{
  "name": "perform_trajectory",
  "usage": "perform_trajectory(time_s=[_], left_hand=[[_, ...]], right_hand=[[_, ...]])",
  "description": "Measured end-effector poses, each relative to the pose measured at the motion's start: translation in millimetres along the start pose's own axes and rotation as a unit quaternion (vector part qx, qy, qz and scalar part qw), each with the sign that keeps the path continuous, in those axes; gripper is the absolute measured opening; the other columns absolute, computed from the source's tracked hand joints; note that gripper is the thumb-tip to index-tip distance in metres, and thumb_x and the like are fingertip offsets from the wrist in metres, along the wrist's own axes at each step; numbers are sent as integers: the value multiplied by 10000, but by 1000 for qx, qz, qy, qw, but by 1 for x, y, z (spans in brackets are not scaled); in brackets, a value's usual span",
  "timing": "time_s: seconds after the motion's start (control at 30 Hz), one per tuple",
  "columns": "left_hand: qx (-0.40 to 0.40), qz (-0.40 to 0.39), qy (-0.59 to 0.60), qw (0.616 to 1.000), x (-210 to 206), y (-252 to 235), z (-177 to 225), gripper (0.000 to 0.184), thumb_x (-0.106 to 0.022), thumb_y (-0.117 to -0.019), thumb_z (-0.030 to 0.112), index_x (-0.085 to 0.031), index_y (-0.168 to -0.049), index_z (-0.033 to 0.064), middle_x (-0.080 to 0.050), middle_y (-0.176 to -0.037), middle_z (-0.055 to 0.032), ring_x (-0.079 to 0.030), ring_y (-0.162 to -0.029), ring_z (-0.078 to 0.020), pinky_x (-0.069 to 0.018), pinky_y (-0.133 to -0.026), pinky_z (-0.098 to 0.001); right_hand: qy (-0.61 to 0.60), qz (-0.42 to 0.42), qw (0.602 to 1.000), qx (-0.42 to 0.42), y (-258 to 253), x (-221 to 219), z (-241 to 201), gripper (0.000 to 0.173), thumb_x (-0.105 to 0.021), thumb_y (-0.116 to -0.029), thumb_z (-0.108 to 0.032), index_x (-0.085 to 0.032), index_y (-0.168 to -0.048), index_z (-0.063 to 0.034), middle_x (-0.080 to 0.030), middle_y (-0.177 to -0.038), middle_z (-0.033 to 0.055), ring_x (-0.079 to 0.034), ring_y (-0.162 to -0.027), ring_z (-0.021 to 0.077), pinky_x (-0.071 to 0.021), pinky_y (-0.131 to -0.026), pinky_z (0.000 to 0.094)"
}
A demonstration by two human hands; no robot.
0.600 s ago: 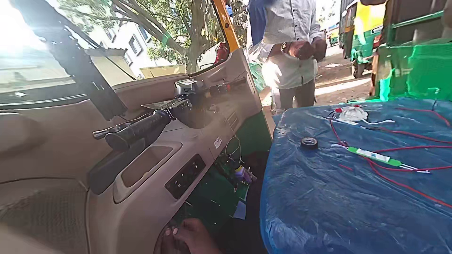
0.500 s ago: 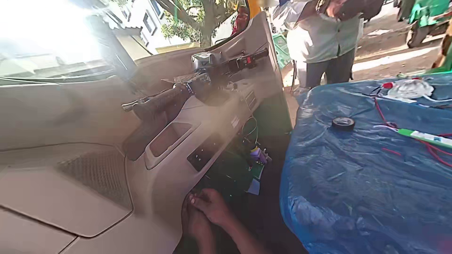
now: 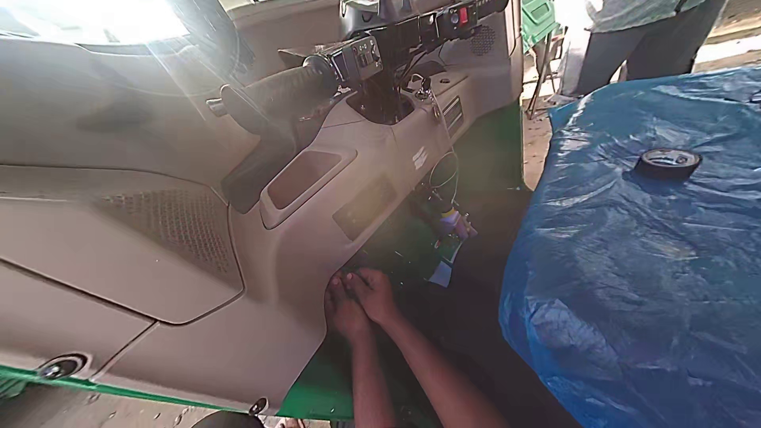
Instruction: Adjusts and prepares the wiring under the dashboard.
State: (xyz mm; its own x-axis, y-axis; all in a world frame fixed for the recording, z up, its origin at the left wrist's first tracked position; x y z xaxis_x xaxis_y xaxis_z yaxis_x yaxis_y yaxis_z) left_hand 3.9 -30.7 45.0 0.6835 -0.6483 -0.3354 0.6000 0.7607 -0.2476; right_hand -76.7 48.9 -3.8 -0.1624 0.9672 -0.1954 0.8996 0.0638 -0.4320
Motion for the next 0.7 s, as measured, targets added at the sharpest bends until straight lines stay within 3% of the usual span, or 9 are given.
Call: perform_trajectory(time_s=[0.1,0.2,0.27,0.33,0.37,0.43,0.5,0.6,0.7], left_hand=[[17,34,17,999,6,-5,-10,287,-402,-1091,46,-567,-1229,-144,-638,-1098,-130,-610,-926,-27,-489,-865,-175],[16,58,14,998,7,-12,-19,240,-407,-1090,45,-576,-1148,-115,-608,-955,-78,-594,-764,-4,-502,-733,-153],[10,54,27,998,4,-14,-21,251,-384,-1086,35,-568,-1160,-119,-598,-974,-95,-582,-784,-39,-496,-757,-181],[15,60,17,998,13,-12,-29,321,-353,-1095,59,-577,-1246,-114,-613,-1048,-119,-599,-849,-72,-500,-827,-206],[-3,76,11,997,16,-12,-31,284,-378,-1092,54,-594,-1189,-102,-595,-983,-99,-602,-801,-71,-519,-797,-202],[-102,80,7,992,10,-16,-27,171,-472,-1038,-8,-605,-1027,-116,-577,-868,-92,-618,-739,-84,-555,-753,-225],[-224,28,-40,973,4,-18,-26,136,-562,-1012,22,-651,-971,-72,-662,-863,-63,-673,-777,-62,-579,-763,-232],[-343,-42,-147,927,0,-8,-25,193,-566,-1046,84,-709,-1076,-42,-720,-1022,-90,-681,-969,-119,-555,-903,-284],[-381,-81,-211,897,-15,-12,-19,258,-506,-1087,181,-696,-1115,10,-692,-1030,-68,-652,-981,-124,-534,-898,-307]], right_hand=[[-6,-9,1000,-7,5,-5,6,342,-593,-1029,-247,-653,-753,-54,-573,-660,8,-528,-595,99,-452,-580,304],[-17,-14,1000,-17,8,-6,9,357,-592,-1032,-244,-630,-733,-51,-551,-651,11,-511,-586,103,-438,-571,305],[-18,-19,999,-20,8,-4,8,355,-600,-1028,-245,-630,-732,-50,-544,-648,12,-510,-586,103,-435,-569,303],[-38,-24,998,-42,16,-6,13,347,-604,-1028,-237,-649,-747,-40,-566,-658,17,-530,-600,104,-455,-586,307],[-59,-23,997,-52,18,-7,17,343,-601,-1030,-232,-656,-754,-35,-577,-659,20,-539,-605,106,-463,-596,311],[-114,-13,992,-59,14,-4,22,337,-589,-1041,-210,-660,-778,-12,-590,-676,36,-549,-623,113,-475,-612,305],[-152,-16,986,-63,10,-1,25,330,-584,-1049,-205,-669,-813,8,-619,-711,58,-577,-660,122,-504,-648,311],[-121,-46,989,-71,21,14,29,303,-581,-1061,-248,-711,-961,6,-648,-769,65,-594,-689,113,-522,-670,305],[27,-8,993,-111,46,57,49,252,-608,-1042,-266,-738,-1094,-57,-701,-839,53,-643,-694,121,-567,-664,325]])
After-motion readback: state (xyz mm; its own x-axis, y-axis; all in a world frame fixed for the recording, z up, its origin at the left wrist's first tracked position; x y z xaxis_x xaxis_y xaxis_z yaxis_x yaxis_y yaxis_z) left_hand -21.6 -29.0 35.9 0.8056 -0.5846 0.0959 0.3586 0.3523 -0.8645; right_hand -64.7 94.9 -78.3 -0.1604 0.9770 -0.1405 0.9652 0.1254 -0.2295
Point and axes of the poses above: each hand's wrist, its own y-axis away from the middle knuckle, its own x-axis out of the back of the hand, z = x × y, the point moved 8 cm from there along -y, towards the middle knuckle
